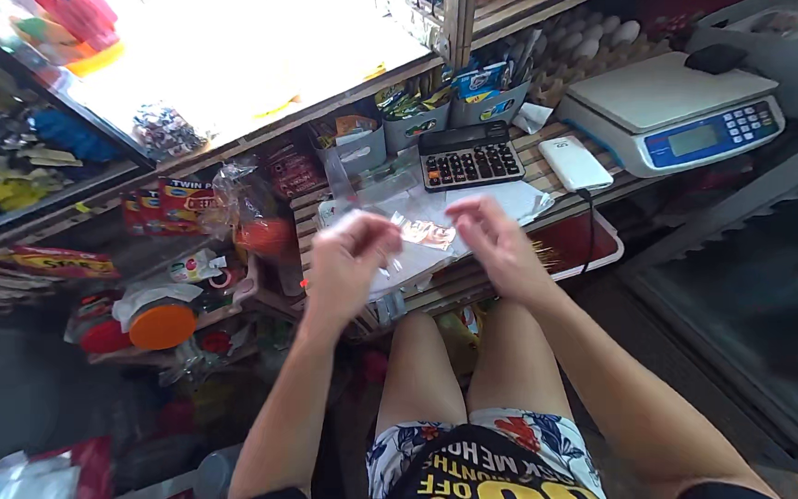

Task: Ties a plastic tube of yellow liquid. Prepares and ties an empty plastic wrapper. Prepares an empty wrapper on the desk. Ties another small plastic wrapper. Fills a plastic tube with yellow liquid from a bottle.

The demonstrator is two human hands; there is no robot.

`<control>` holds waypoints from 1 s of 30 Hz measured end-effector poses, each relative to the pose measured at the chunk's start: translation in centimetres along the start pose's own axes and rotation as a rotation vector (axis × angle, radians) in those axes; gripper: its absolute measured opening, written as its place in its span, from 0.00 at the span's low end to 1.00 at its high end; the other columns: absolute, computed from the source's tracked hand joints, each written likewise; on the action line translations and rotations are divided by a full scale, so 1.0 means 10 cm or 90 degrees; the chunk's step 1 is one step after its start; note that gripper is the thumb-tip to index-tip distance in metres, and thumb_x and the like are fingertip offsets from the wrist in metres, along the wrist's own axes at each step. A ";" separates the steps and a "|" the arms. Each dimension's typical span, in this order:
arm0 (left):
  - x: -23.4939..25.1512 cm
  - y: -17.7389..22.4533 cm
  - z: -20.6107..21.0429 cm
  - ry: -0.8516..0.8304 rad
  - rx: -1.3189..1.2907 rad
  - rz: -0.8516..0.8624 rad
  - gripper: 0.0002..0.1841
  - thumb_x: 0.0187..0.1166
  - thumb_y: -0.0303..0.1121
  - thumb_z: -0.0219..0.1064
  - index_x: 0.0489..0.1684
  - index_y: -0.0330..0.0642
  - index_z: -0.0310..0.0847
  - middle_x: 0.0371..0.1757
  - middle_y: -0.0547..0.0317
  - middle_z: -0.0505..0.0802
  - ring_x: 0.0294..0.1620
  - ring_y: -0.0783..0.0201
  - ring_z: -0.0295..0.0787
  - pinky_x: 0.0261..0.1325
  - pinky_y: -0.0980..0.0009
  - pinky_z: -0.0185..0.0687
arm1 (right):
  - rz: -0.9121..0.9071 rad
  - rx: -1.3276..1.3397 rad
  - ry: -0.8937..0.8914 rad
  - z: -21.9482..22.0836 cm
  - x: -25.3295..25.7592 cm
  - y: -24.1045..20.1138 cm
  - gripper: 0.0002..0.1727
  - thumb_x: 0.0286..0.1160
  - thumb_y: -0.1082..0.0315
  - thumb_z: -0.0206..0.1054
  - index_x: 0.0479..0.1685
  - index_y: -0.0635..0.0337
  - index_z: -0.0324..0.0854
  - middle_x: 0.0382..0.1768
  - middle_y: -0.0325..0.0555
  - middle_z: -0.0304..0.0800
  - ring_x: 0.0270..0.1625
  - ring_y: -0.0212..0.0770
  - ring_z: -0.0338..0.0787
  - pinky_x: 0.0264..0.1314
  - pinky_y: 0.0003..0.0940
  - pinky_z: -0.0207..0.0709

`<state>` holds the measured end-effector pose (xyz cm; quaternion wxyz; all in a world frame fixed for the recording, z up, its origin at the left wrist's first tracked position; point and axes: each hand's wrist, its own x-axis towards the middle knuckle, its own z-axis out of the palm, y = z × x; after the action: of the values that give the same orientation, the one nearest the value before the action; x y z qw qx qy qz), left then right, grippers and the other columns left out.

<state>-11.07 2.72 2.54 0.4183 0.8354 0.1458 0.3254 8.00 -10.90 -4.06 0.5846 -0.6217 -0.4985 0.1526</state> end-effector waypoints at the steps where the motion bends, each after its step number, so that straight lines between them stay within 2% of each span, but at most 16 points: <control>1: -0.16 -0.08 0.18 -0.054 0.017 -0.005 0.05 0.80 0.28 0.69 0.44 0.36 0.88 0.37 0.60 0.94 0.33 0.71 0.91 0.38 0.72 0.90 | -0.015 0.038 -0.068 0.05 -0.21 -0.01 0.26 0.86 0.48 0.59 0.72 0.56 0.77 0.63 0.42 0.86 0.59 0.33 0.88 0.58 0.35 0.86; 2: -0.31 -0.16 0.34 -0.098 0.026 -0.006 0.05 0.80 0.29 0.70 0.42 0.37 0.90 0.35 0.61 0.94 0.33 0.73 0.90 0.39 0.75 0.89 | -0.026 0.059 -0.102 0.09 -0.39 0.01 0.27 0.83 0.47 0.64 0.70 0.57 0.80 0.59 0.40 0.89 0.57 0.31 0.90 0.58 0.32 0.87; 5: -0.64 -0.25 0.65 -0.133 0.044 -0.011 0.07 0.80 0.32 0.71 0.41 0.39 0.91 0.34 0.64 0.94 0.33 0.79 0.89 0.39 0.82 0.86 | -0.012 0.059 -0.046 0.12 -0.75 0.16 0.09 0.79 0.62 0.71 0.44 0.59 0.89 0.38 0.36 0.92 0.39 0.24 0.90 0.44 0.20 0.86; 6: -0.70 -0.26 0.71 -0.126 0.042 -0.011 0.07 0.79 0.33 0.72 0.40 0.39 0.91 0.34 0.65 0.94 0.33 0.79 0.89 0.39 0.83 0.86 | 0.001 0.060 -0.046 0.08 -0.82 0.20 0.08 0.79 0.64 0.71 0.42 0.60 0.89 0.36 0.35 0.91 0.37 0.22 0.89 0.43 0.18 0.85; 10: -0.87 -0.24 0.85 -0.124 0.020 -0.023 0.06 0.78 0.32 0.73 0.39 0.38 0.91 0.34 0.65 0.94 0.35 0.80 0.90 0.41 0.83 0.87 | 0.003 0.071 -0.072 0.03 -1.02 0.25 0.06 0.78 0.69 0.70 0.43 0.63 0.89 0.40 0.38 0.92 0.41 0.23 0.91 0.48 0.20 0.88; 13: -0.94 -0.22 0.93 -0.135 0.000 -0.042 0.06 0.79 0.32 0.72 0.40 0.39 0.90 0.34 0.66 0.95 0.33 0.79 0.91 0.39 0.81 0.88 | -0.035 -0.044 -0.025 0.03 -1.12 0.21 0.10 0.82 0.66 0.65 0.37 0.61 0.88 0.33 0.37 0.87 0.36 0.23 0.85 0.40 0.17 0.81; 16: -0.99 -0.19 1.01 -0.125 -0.039 -0.044 0.06 0.79 0.32 0.72 0.41 0.38 0.90 0.33 0.65 0.94 0.31 0.77 0.90 0.36 0.80 0.88 | -0.085 -0.150 0.030 0.05 -1.16 0.20 0.15 0.85 0.65 0.60 0.28 0.59 0.85 0.24 0.35 0.80 0.26 0.25 0.78 0.27 0.21 0.71; 19: -1.00 -0.15 1.08 -0.108 -0.047 -0.033 0.06 0.79 0.31 0.72 0.40 0.37 0.90 0.33 0.65 0.94 0.30 0.77 0.90 0.35 0.81 0.88 | -0.058 -0.150 0.069 0.07 -1.18 0.23 0.20 0.86 0.63 0.59 0.20 0.58 0.78 0.17 0.34 0.73 0.20 0.26 0.72 0.21 0.23 0.63; 21: -0.99 -0.14 1.08 -0.100 -0.038 -0.033 0.06 0.80 0.32 0.72 0.41 0.37 0.90 0.33 0.65 0.94 0.30 0.77 0.90 0.35 0.81 0.88 | -0.009 -0.069 0.075 0.06 -1.19 0.23 0.25 0.87 0.59 0.61 0.15 0.57 0.74 0.13 0.33 0.69 0.18 0.24 0.69 0.20 0.21 0.60; 22: -0.98 -0.14 1.07 -0.094 -0.032 -0.036 0.06 0.80 0.32 0.72 0.41 0.38 0.90 0.33 0.65 0.94 0.30 0.77 0.90 0.34 0.81 0.88 | 0.023 0.001 0.065 0.04 -1.18 0.20 0.24 0.86 0.60 0.64 0.15 0.58 0.76 0.13 0.32 0.72 0.18 0.22 0.71 0.20 0.18 0.62; 23: -0.97 -0.14 1.06 -0.090 -0.029 -0.040 0.06 0.79 0.32 0.72 0.41 0.38 0.90 0.33 0.65 0.94 0.30 0.77 0.90 0.34 0.81 0.88 | 0.064 0.082 0.044 0.00 -1.17 0.17 0.19 0.83 0.62 0.68 0.20 0.60 0.82 0.15 0.32 0.79 0.19 0.21 0.76 0.22 0.16 0.70; 25: -0.96 -0.16 1.04 -0.081 -0.022 -0.047 0.06 0.79 0.32 0.72 0.41 0.38 0.90 0.33 0.65 0.94 0.30 0.78 0.89 0.35 0.82 0.87 | 0.127 0.210 0.003 -0.08 -1.16 0.11 0.04 0.75 0.72 0.72 0.35 0.62 0.89 0.24 0.35 0.89 0.25 0.24 0.85 0.30 0.19 0.81; 26: -0.96 -0.17 1.03 -0.077 -0.022 -0.048 0.06 0.79 0.31 0.72 0.41 0.38 0.90 0.32 0.65 0.93 0.31 0.78 0.88 0.35 0.82 0.86 | 0.139 0.236 -0.007 -0.11 -1.15 0.08 0.02 0.72 0.76 0.73 0.40 0.63 0.90 0.29 0.37 0.92 0.29 0.25 0.88 0.34 0.20 0.85; 28: -0.95 -0.16 1.03 -0.076 -0.025 -0.050 0.05 0.79 0.31 0.72 0.41 0.38 0.89 0.32 0.64 0.93 0.31 0.78 0.88 0.35 0.81 0.85 | 0.146 0.245 -0.011 -0.15 -1.15 0.06 0.07 0.71 0.78 0.73 0.45 0.62 0.91 0.34 0.38 0.94 0.32 0.28 0.90 0.39 0.23 0.88; 30: -0.95 -0.12 1.05 -0.076 -0.030 -0.050 0.05 0.79 0.30 0.72 0.41 0.37 0.89 0.33 0.63 0.92 0.32 0.77 0.87 0.36 0.81 0.85 | 0.138 0.188 0.000 -0.14 -1.15 0.05 0.04 0.74 0.74 0.72 0.43 0.60 0.90 0.30 0.35 0.92 0.28 0.26 0.88 0.33 0.20 0.86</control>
<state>-11.15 -7.82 -7.07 0.4585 0.8368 0.1450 0.2616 4.06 -20.78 -8.64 0.6500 -0.5790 -0.4004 0.2863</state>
